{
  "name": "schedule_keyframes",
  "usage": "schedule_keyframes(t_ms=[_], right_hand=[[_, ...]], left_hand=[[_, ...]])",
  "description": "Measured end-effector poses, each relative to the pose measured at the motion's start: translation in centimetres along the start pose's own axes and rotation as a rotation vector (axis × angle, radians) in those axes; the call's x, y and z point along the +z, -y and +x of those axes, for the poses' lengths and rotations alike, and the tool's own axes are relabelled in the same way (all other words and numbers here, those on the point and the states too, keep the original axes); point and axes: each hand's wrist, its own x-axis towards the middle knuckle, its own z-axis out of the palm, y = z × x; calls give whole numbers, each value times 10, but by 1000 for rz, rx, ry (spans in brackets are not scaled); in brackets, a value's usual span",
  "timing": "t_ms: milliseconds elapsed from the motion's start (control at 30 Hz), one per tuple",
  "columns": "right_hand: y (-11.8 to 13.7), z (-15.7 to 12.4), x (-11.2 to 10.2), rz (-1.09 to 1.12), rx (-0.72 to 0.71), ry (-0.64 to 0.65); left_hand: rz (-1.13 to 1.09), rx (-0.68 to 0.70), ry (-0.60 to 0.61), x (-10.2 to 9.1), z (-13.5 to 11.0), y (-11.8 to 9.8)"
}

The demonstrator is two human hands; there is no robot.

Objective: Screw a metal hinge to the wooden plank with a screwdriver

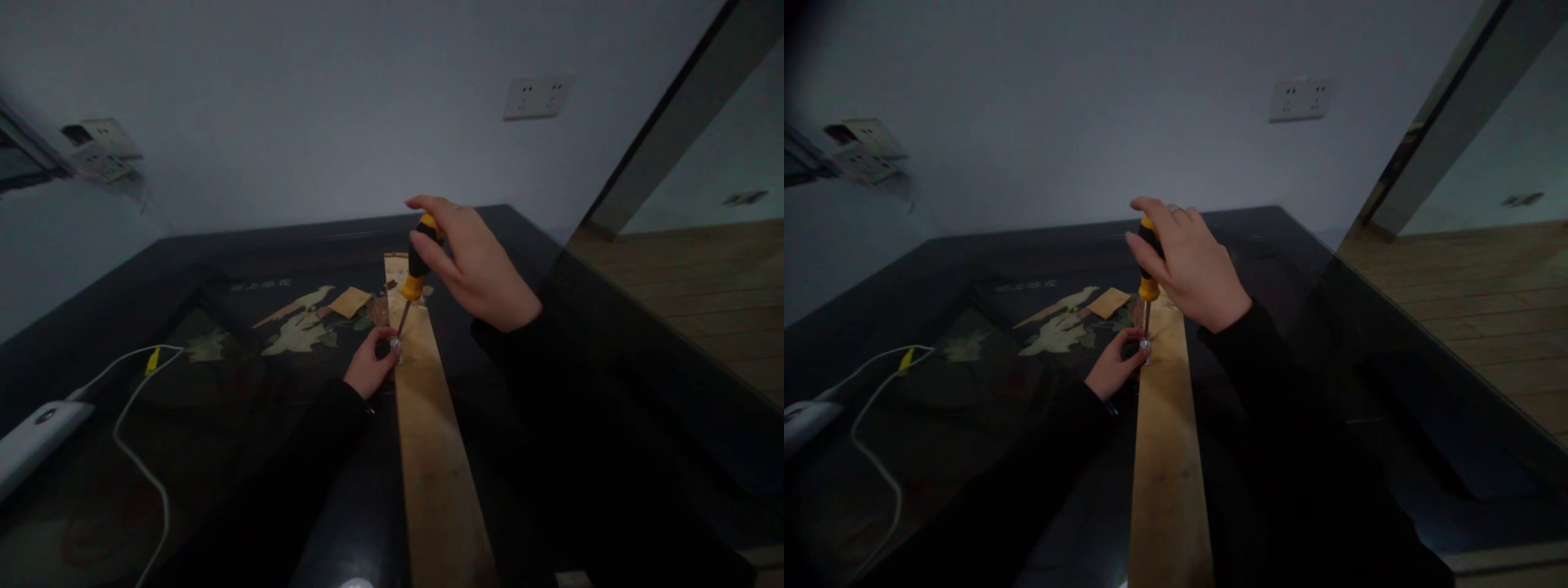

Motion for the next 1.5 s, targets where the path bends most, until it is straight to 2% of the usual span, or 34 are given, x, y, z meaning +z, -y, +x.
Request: schedule_keyframes(t_ms=[100,167,333,400,567,667,800,900,1000,1133,1200,1400,1500], right_hand=[[-2,0,-9,109,-50,95],[-1,1,-13,130,-40,111],[2,0,-3,-48,13,-16],[2,0,1,-87,25,-28],[0,0,-5,86,-51,45],[2,1,-10,156,-46,42],[7,0,-4,14,23,-65],[10,-1,3,-113,83,-94],[10,-1,2,-107,74,-52],[8,-2,-10,51,-29,53],[6,-2,-14,84,-32,82],[6,-2,1,-97,67,-97],[6,-2,4,-79,82,-81]], left_hand=[[31,29,-18,-1,1,2],[50,34,-17,-1,1,1],[45,39,-31,0,0,-2],[27,18,-23,1,0,-3],[-22,-8,-7,1,-1,-3],[-24,-14,-4,1,0,-1],[-12,-14,-6,0,0,0],[-10,-18,-4,0,1,-1],[-4,-8,-16,0,0,-2],[8,3,-28,0,-1,-3],[2,-10,-12,0,0,-2],[-25,-42,-5,0,0,0],[-46,-48,1,0,0,-2]])
